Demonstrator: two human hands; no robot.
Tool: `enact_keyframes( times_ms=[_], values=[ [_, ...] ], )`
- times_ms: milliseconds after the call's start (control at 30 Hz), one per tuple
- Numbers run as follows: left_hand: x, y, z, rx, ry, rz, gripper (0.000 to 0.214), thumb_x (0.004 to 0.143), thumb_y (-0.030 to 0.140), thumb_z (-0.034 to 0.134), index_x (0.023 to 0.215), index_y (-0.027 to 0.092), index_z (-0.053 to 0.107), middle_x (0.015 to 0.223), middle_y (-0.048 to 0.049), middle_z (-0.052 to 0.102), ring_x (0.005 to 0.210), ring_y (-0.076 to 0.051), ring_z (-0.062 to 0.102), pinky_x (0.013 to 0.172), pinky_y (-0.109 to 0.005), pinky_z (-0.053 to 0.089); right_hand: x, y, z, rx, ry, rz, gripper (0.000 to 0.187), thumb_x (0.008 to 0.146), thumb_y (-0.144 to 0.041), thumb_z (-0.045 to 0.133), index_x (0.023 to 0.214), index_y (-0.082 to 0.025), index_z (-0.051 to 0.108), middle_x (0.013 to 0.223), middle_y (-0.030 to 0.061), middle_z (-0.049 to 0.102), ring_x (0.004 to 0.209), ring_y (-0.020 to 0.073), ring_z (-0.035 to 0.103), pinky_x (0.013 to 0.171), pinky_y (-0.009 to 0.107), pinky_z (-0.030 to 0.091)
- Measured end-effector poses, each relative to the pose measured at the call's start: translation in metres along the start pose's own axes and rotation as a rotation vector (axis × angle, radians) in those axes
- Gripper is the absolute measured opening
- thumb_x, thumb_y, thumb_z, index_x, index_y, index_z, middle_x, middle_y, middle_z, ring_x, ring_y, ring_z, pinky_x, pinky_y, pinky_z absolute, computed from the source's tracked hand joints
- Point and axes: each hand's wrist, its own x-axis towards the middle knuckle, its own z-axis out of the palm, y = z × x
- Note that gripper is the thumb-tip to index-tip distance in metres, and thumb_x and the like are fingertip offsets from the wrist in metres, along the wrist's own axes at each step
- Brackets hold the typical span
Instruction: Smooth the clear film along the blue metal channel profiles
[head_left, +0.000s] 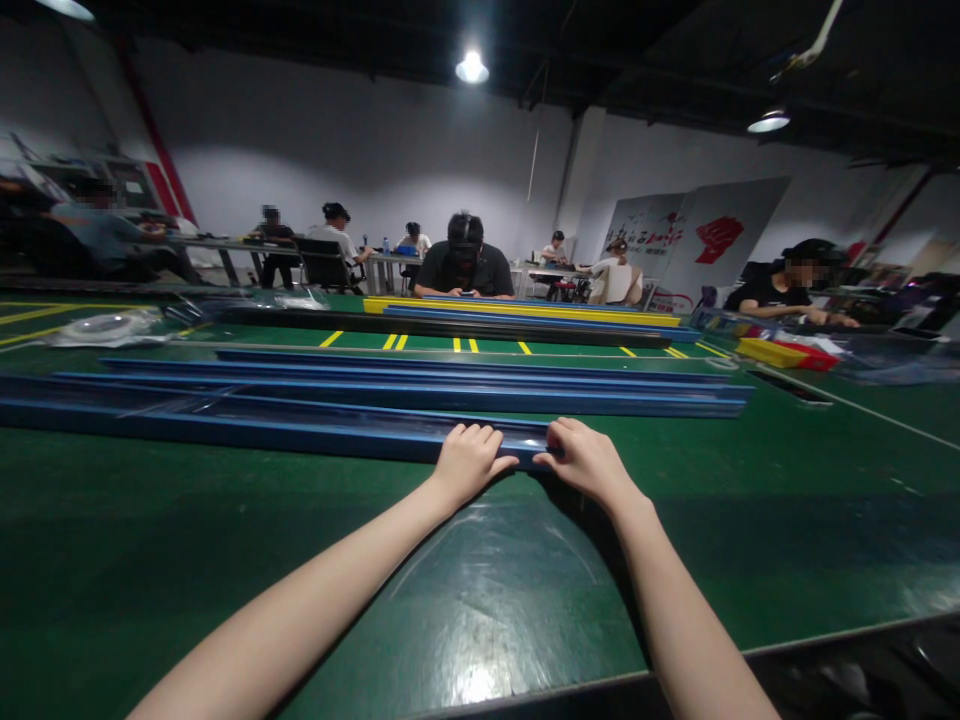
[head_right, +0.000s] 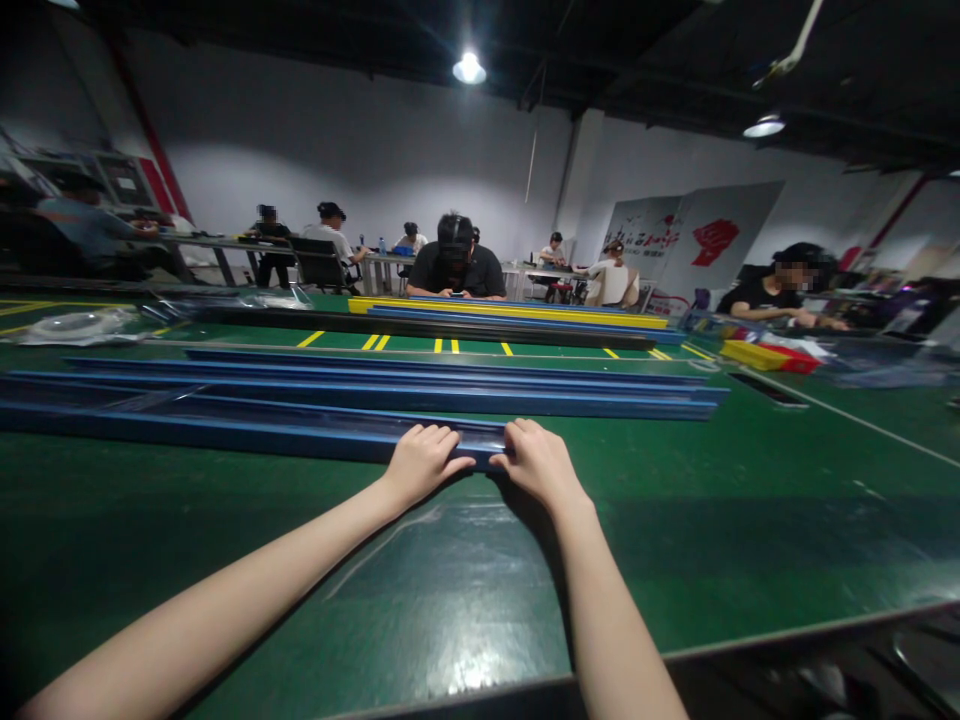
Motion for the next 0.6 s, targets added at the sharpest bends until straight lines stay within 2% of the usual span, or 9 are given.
enact_keyframes(
  times_ms=[133,367,600],
  values=[
    [0.0,0.0,0.0,0.006,-0.001,0.001,0.037,0.082,0.05,0.041,0.082,0.016,0.055,0.081,-0.0069,0.06,0.078,-0.02,0.053,0.066,-0.031,0.03,0.001,0.006,0.003,0.036,-0.006,0.024,0.027,0.072,-0.046,0.054,0.073,-0.019,0.052,0.075,0.0026,0.057,0.07,0.0141,0.05,0.056,0.023,0.029],
    [0.0,0.001,0.0,0.028,-0.002,0.003,0.038,0.082,0.051,0.04,0.082,0.016,0.055,0.081,-0.0062,0.06,0.078,-0.019,0.053,0.066,-0.031,0.03,0.004,0.01,0.008,0.063,-0.066,0.016,0.027,0.074,-0.045,0.052,0.074,-0.018,0.052,0.076,0.0041,0.058,0.067,0.0138,0.05,0.057,0.023,0.028],
    [0.0,0.0,0.001,0.06,-0.005,0.014,0.038,0.083,0.05,0.039,0.082,0.016,0.054,0.081,-0.0055,0.06,0.077,-0.019,0.053,0.066,-0.03,0.03,0.002,-0.002,0.007,-0.01,0.008,-0.118,0.021,0.077,-0.039,0.05,0.076,-0.018,0.051,0.08,0.005,0.059,0.077,0.0172,0.047,0.068,0.027,0.028]
  ],
)
